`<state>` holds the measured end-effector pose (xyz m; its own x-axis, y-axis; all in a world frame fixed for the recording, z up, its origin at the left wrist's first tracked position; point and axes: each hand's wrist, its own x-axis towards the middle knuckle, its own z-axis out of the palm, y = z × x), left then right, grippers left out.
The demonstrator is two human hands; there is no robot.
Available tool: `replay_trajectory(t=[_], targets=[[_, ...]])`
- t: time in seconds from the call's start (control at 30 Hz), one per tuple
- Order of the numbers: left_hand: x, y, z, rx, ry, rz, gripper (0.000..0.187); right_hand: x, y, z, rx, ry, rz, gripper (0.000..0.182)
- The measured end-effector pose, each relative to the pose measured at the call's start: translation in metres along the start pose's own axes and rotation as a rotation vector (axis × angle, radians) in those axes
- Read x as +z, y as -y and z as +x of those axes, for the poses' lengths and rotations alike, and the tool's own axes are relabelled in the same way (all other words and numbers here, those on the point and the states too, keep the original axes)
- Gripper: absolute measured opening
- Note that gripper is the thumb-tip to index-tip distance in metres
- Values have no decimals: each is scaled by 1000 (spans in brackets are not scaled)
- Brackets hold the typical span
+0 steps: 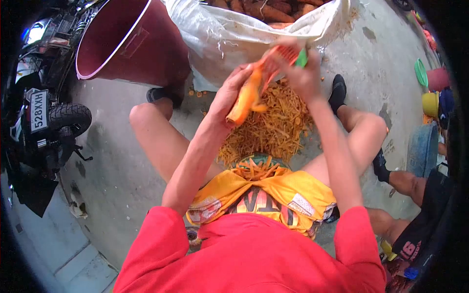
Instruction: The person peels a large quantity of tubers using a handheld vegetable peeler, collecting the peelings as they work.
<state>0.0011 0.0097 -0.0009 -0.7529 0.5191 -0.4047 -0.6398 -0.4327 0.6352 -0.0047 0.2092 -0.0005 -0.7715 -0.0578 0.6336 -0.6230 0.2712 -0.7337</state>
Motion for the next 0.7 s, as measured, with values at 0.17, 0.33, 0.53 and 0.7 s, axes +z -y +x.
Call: replay_trajectory(t=[0.17,0.33,0.53,0.7], targets=[[-15,5,9,-64,71,-70,26,-2,19,4,174,-120,17,19],[-5,4,1,-81,-76,-120,25,3,-1,-5,201,-23,101,15],[-5,4,8,3,16,-103,32,9,35,-3,323,-149,245,15],[-13,4,6,56,45,153,31,-3,-4,-1,209,-107,-31,25]])
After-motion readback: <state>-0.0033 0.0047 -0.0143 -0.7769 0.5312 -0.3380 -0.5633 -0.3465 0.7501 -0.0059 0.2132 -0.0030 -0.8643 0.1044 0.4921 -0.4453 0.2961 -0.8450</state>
